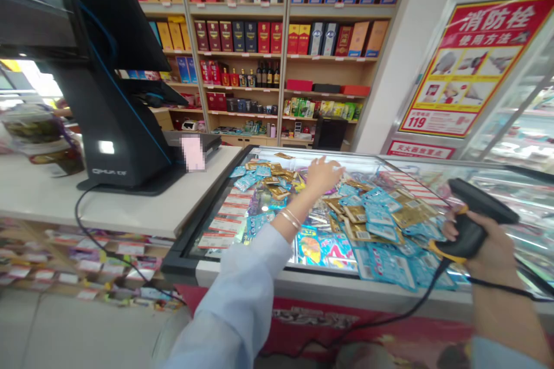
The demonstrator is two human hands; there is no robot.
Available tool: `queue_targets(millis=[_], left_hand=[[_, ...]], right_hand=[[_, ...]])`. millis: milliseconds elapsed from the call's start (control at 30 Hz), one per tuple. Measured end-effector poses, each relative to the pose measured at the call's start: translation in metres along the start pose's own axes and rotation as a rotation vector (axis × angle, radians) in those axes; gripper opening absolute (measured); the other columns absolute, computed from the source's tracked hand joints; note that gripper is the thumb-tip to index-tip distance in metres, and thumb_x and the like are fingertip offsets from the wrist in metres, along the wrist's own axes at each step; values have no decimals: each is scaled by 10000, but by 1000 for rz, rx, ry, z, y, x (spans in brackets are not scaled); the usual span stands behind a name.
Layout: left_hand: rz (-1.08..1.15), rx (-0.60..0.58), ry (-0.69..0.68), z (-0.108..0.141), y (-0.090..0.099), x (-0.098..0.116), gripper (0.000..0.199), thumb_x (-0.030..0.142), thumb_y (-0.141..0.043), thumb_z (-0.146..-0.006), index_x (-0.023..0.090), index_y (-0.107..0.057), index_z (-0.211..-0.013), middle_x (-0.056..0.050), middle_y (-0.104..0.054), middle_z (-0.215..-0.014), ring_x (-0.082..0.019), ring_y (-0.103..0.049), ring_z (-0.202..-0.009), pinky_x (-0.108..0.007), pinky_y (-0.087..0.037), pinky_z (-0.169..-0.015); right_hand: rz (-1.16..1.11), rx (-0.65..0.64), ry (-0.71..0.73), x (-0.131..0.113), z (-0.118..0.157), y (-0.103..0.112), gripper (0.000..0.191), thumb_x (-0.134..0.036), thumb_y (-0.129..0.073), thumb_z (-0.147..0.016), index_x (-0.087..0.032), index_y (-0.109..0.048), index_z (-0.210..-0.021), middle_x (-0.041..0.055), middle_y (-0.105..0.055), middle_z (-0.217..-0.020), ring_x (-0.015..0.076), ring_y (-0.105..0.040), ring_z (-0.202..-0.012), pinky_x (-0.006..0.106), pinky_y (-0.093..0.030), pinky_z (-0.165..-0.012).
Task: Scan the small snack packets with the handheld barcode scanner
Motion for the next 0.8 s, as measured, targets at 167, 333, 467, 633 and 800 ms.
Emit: queue_targets(millis=[167, 333, 467, 633, 800], left_hand=[[-5, 134, -24, 12, 103, -54, 250, 300, -518, -945, 192, -731, -1015, -78, -699, -1215, -227, -537, -1283, -352, -347, -1126], [-42, 253, 156, 48, 167, -140, 318, 347, -469, -953, 177, -728, -1022, -61, -711, -1187, -210, -599, -1160, -298, -410, -1033], [-67, 139, 325, 68, 163, -202, 296, 381, -530, -913, 192, -725, -1029, -43, -745, -1085, -209, -660, -1015, -264, -472, -881], [-303, 23, 404, 81, 140, -245, 222, 249, -576, -872, 209, -715, -1041, -62, -723, -1155, -222, -655, -1057, -260, -461, -878], [-439, 107, 495, 87, 135, -284, 302, 209, -468, -927, 195, -647, -1169, -112, -682, -1215, -231, -632, -1127, -287, -452, -942]], right_hand=[[-154, -177, 30, -1, 1, -58, 186, -294, -681, -596, -200, -585, -725, -9, -501, -620, 92, -395, -421, 246, -309, -375], [-246, -345, 28, 14, 13, -131, 192, -307, -670, -653, -190, -600, -787, -15, -573, -643, 84, -434, -408, 230, -329, -375], [-246, -494, -34, 42, 26, -197, 211, -334, -700, -661, -197, -612, -797, -28, -577, -651, 80, -439, -395, 223, -357, -354], [-227, -647, -119, 83, 36, -259, 226, -354, -729, -662, -198, -612, -777, -25, -596, -610, 88, -456, -378, 221, -383, -332], [-232, -657, -168, 121, 39, -285, 241, -378, -738, -671, -198, -587, -725, -26, -589, -542, 95, -459, -360, 214, -378, -323]])
Point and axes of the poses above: each hand's wrist, its own z-axis away from the middle knuckle, its own y-axis out of the back of the hand, x = y × z, the point moved 10 cm from there along -z, towards the middle knuckle
